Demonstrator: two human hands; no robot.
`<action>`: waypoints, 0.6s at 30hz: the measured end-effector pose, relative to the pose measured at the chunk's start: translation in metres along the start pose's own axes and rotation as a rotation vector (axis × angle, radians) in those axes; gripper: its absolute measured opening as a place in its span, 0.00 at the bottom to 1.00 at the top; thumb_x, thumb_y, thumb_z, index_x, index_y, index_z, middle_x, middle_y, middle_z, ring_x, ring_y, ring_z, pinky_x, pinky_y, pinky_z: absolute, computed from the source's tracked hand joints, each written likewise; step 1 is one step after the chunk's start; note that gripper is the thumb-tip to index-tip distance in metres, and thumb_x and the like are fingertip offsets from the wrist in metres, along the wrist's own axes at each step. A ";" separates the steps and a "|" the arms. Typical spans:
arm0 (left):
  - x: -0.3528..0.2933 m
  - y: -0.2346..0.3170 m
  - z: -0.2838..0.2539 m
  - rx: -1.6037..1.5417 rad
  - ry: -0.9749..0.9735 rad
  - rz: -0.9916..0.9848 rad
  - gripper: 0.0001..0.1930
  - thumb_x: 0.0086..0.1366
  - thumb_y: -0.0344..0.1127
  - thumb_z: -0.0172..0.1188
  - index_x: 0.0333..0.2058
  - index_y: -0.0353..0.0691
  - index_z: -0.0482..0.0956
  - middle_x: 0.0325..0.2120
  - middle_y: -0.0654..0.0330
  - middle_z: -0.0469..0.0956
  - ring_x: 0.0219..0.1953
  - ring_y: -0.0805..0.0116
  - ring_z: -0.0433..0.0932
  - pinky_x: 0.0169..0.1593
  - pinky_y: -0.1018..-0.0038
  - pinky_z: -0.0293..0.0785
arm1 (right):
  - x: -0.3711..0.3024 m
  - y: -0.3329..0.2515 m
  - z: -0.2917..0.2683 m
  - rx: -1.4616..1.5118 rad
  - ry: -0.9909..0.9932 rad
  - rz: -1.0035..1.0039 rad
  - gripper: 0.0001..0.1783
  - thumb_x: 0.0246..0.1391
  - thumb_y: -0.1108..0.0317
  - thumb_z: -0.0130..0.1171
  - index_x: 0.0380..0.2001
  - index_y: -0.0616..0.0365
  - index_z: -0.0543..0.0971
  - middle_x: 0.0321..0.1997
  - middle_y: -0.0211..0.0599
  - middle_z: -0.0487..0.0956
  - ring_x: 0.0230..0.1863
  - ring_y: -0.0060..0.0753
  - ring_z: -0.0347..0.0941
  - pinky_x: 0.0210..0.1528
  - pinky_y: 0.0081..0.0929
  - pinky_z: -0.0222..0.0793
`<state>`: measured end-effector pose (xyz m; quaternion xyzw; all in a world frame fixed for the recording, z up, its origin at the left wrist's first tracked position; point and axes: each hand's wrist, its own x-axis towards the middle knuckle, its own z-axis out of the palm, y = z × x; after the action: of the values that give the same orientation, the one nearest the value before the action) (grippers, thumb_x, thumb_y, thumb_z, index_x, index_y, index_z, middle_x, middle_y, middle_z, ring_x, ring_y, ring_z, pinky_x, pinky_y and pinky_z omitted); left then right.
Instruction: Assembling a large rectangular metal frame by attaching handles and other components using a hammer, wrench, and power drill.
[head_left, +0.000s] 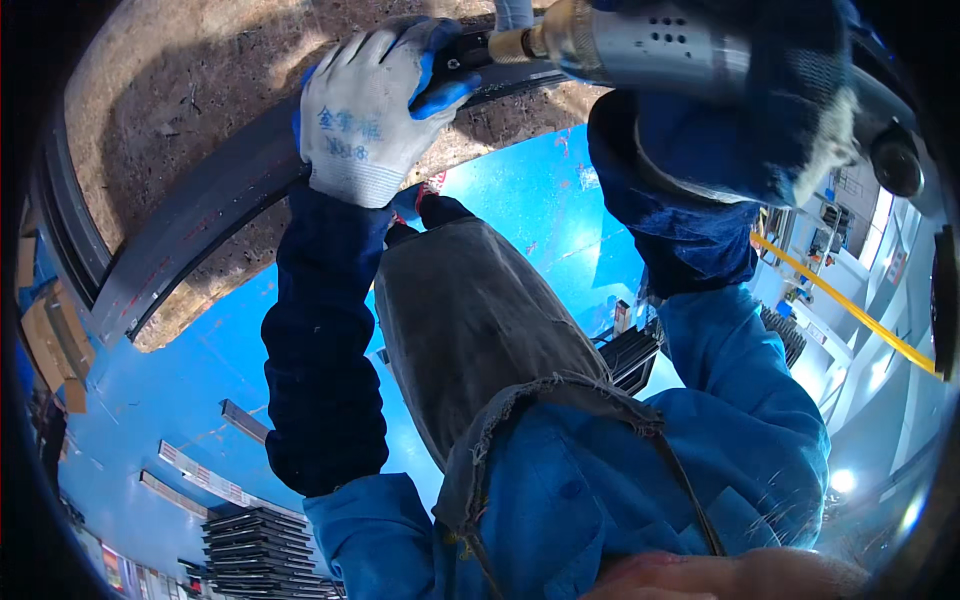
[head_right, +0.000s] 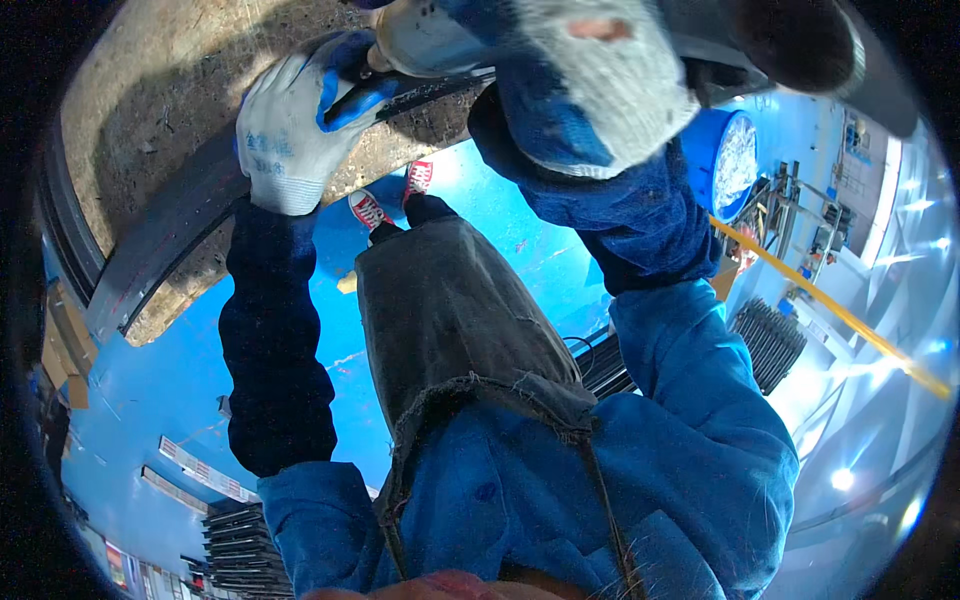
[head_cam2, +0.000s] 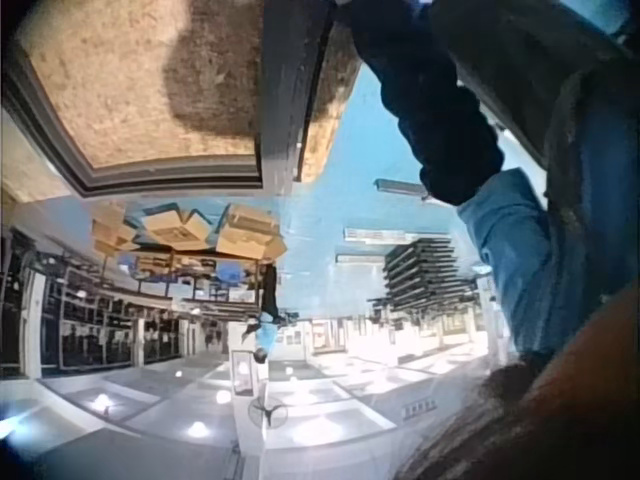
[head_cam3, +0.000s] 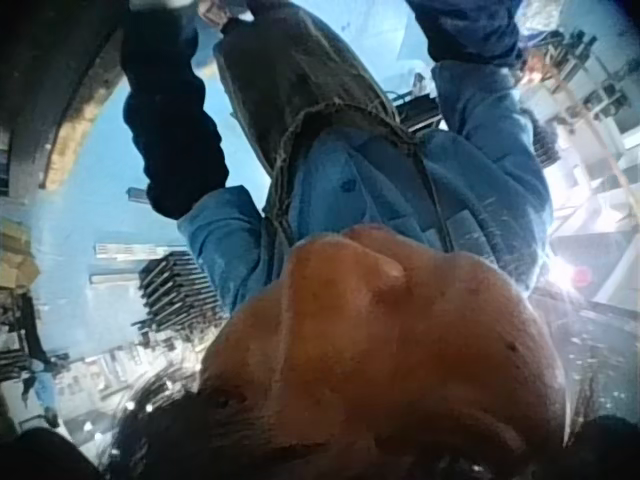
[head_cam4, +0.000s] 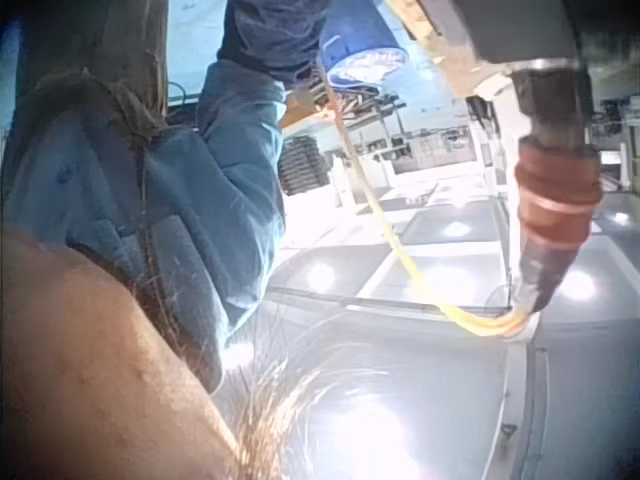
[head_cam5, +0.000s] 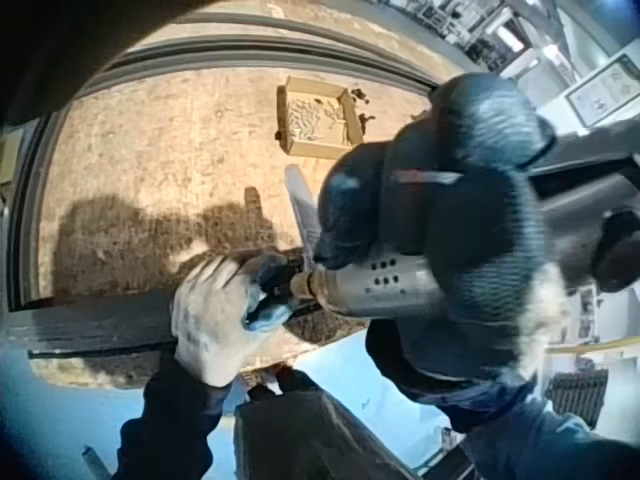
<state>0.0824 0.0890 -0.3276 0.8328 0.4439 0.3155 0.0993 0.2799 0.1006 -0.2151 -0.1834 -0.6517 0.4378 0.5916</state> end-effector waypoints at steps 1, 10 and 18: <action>-0.001 0.001 -0.001 0.027 -0.029 0.000 0.26 0.45 0.49 0.70 0.42 0.45 0.76 0.35 0.59 0.78 0.38 0.63 0.78 0.44 0.67 0.73 | 0.000 0.000 0.006 -0.001 0.010 0.019 0.26 0.60 0.56 0.47 0.53 0.65 0.65 0.40 0.37 0.74 0.32 0.33 0.72 0.33 0.33 0.74; 0.000 -0.001 0.005 0.044 -0.008 0.020 0.26 0.47 0.51 0.68 0.45 0.49 0.76 0.39 0.59 0.78 0.40 0.62 0.78 0.48 0.66 0.72 | -0.002 0.010 0.017 -0.039 0.005 0.090 0.26 0.60 0.55 0.47 0.53 0.65 0.65 0.40 0.38 0.73 0.33 0.34 0.73 0.34 0.33 0.74; -0.004 0.009 -0.005 0.102 -0.174 -0.072 0.26 0.53 0.51 0.60 0.49 0.46 0.73 0.47 0.58 0.73 0.49 0.62 0.71 0.54 0.64 0.65 | -0.005 0.010 0.026 -0.056 -0.018 0.118 0.26 0.60 0.55 0.47 0.53 0.66 0.65 0.41 0.39 0.73 0.34 0.34 0.73 0.35 0.34 0.74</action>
<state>0.0841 0.0802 -0.3211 0.8445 0.4788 0.2152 0.1063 0.2543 0.0928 -0.2240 -0.2338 -0.6571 0.4552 0.5534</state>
